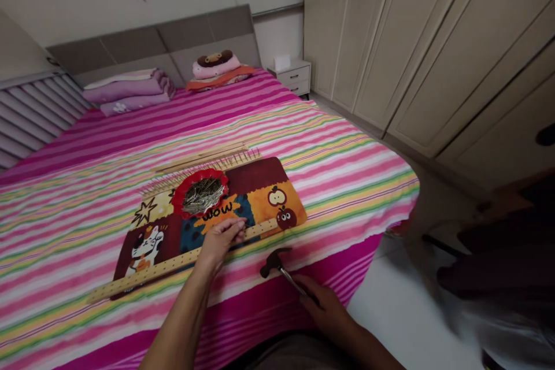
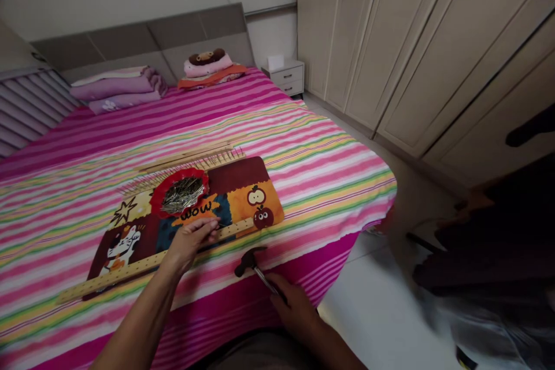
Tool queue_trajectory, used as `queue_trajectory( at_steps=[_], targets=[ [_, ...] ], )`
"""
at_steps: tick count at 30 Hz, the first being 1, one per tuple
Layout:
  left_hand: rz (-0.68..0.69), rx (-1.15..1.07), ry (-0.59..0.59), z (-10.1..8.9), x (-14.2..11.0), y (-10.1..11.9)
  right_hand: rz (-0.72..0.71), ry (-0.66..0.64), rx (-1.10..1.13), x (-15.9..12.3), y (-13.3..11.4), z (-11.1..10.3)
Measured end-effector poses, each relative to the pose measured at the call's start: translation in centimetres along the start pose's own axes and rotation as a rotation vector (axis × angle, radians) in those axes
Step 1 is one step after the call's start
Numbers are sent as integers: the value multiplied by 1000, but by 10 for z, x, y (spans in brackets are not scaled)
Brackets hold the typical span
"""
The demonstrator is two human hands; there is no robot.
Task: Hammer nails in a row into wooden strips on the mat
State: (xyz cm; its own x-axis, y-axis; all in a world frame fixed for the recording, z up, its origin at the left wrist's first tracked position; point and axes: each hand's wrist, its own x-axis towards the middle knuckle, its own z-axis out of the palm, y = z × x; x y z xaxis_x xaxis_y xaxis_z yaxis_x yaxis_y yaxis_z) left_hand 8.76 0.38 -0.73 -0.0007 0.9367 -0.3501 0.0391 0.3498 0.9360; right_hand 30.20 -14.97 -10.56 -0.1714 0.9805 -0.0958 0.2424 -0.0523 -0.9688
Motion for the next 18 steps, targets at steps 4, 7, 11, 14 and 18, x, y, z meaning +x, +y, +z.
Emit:
queue_trajectory(
  at_steps=[4,7,11,14,18],
  targets=[
    [4,63,12,7,7,-8,10,-11,-10,1,0,0],
    [4,89,20,8,11,-10,-8,-24,-16,2,3,1],
    [12,108,6,7,12,-12,-25,-28,-17,2,9,2],
    [25,127,-9,8,11,-14,-20,-13,-18,3,10,2],
    [28,145,10,11,9,-16,-27,-5,-12,1,9,3]
  ],
)
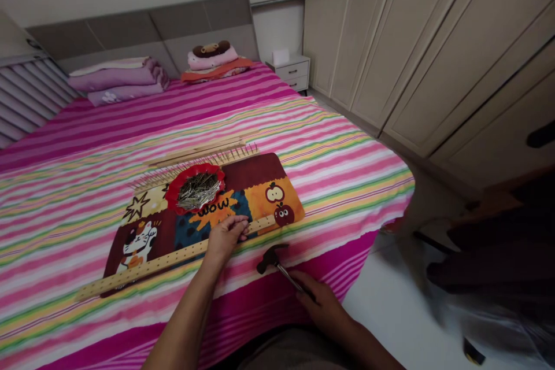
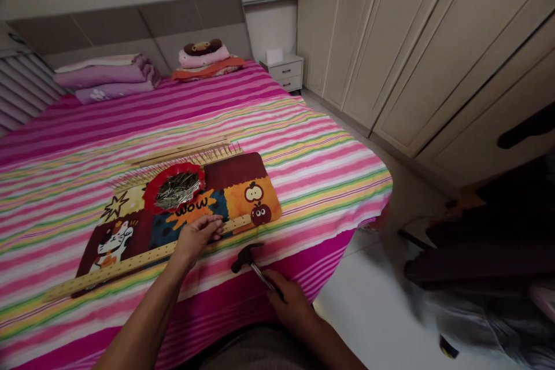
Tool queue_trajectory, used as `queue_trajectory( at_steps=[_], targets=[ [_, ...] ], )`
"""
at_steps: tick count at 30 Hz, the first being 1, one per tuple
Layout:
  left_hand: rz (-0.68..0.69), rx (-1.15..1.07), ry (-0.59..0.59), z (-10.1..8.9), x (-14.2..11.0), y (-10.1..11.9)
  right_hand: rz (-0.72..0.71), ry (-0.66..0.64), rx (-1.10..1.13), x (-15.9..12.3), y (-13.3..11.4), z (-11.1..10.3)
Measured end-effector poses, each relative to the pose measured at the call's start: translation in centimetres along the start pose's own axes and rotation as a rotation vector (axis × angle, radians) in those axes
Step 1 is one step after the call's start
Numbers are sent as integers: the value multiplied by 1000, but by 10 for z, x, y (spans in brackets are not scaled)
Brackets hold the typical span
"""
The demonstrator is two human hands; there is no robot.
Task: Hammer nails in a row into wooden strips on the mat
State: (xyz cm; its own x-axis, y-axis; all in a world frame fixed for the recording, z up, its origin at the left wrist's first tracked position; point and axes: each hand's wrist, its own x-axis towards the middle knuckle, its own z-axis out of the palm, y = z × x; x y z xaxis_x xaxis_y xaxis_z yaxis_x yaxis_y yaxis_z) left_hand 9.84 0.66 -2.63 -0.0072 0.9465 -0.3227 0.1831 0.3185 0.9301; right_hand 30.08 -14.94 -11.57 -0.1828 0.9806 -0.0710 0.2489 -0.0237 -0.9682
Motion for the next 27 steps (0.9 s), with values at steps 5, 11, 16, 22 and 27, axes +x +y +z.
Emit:
queue_trajectory(
  at_steps=[5,11,16,22,27],
  targets=[
    [49,96,37,3,0,-6,-32,38,-43,-9,-10,-2],
    [253,334,105,1,0,-17,-208,114,-174,2,-67,-24],
    [337,419,121,2,2,-21,-323,142,-550,42,-112,-37],
    [366,463,119,3,0,-20,-237,17,-853,66,-126,-35],
    [406,492,129,3,2,-23,-267,44,-689,50,-129,-38]
  ],
)
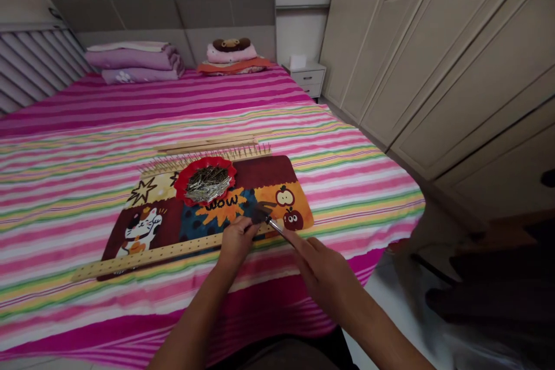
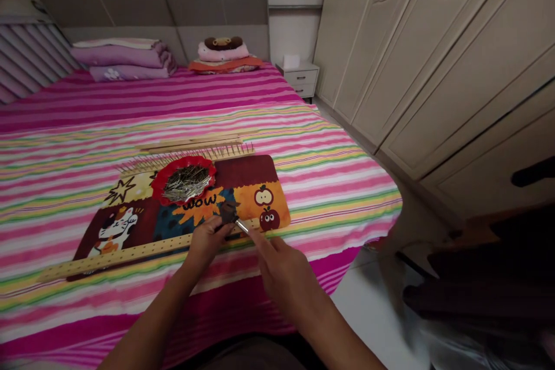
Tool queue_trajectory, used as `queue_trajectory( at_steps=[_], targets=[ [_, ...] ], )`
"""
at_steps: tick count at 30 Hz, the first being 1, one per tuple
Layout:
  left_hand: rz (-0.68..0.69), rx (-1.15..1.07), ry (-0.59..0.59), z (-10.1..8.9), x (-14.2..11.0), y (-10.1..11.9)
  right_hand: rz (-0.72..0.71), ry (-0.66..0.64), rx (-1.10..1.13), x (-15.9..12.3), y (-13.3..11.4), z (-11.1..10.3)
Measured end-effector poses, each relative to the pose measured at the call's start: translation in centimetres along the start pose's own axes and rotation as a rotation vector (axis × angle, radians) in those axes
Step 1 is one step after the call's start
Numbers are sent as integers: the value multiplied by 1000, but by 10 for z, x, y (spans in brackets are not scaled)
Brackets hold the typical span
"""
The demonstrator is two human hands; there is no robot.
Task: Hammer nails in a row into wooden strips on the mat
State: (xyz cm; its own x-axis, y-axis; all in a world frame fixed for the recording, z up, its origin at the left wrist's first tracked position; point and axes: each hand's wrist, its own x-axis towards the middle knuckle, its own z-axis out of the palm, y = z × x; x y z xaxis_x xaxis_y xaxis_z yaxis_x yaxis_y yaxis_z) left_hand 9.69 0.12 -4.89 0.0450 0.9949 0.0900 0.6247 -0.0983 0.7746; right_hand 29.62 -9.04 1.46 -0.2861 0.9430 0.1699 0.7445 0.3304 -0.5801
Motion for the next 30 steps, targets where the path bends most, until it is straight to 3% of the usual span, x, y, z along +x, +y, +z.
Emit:
queue_trajectory(
  at_steps=[4,7,10,13,16,19,24,30],
  targets=[
    [13,-69,-29,2,1,-6,-59,-10,396,-25,5,6],
    [-26,-124,-54,-3,1,-11,49,-117,515,-46,19,29],
    [-106,-130,-54,-20,6,-16,126,-174,570,-60,36,60],
    [-123,11,98,-48,22,-18,151,-201,608,-64,47,83],
    [-86,222,273,-72,49,-17,149,-223,630,-61,51,92],
    [-121,435,264,-84,78,-18,134,-219,622,-58,54,95],
    [-250,616,213,-86,109,-27,81,-212,591,-60,58,100],
    [-152,618,168,-75,110,-30,65,-213,592,-60,59,101]
  ],
)
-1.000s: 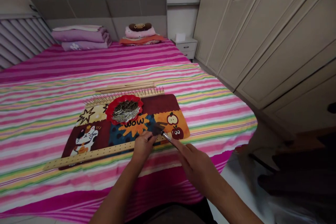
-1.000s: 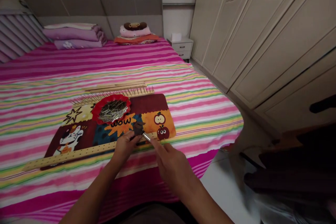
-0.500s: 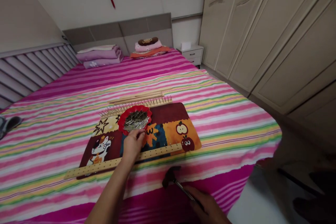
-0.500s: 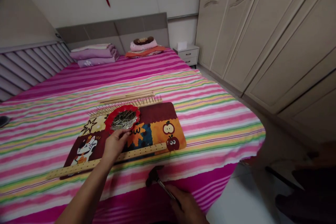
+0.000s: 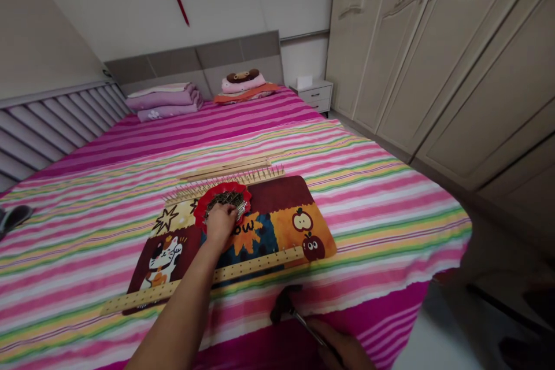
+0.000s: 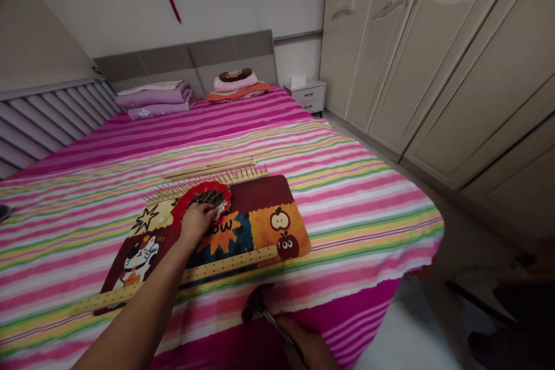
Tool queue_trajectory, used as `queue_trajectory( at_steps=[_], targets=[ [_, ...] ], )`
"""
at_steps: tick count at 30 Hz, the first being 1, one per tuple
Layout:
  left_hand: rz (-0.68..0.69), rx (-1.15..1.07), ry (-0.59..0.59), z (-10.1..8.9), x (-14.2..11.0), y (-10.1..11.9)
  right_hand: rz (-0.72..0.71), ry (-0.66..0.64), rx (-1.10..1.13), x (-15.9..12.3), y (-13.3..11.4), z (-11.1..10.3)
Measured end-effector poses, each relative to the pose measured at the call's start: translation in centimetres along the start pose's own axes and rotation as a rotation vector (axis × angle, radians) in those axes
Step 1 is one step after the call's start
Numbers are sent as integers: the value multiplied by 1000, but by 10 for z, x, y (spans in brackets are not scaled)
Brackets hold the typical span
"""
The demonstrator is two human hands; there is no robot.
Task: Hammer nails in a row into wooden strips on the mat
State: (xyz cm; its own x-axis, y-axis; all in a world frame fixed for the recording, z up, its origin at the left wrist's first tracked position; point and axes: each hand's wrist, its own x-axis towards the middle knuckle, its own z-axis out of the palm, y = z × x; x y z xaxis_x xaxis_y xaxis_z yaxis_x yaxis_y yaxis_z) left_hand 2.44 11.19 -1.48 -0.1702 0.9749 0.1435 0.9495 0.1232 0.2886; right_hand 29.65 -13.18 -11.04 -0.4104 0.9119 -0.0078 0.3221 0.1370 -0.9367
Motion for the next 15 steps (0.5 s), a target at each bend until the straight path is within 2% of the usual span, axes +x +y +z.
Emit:
queue_trajectory(
  at_steps=[2,7,15],
  targets=[
    [23,-37,-40,2,0,4,-2,3,-6,1,-1,-1],
    [-37,-121,-63,2,4,9,-13,9,-13,2,-2,0],
    [-119,-359,-20,-9,3,-6,-17,27,6,2,-4,1]
  ],
)
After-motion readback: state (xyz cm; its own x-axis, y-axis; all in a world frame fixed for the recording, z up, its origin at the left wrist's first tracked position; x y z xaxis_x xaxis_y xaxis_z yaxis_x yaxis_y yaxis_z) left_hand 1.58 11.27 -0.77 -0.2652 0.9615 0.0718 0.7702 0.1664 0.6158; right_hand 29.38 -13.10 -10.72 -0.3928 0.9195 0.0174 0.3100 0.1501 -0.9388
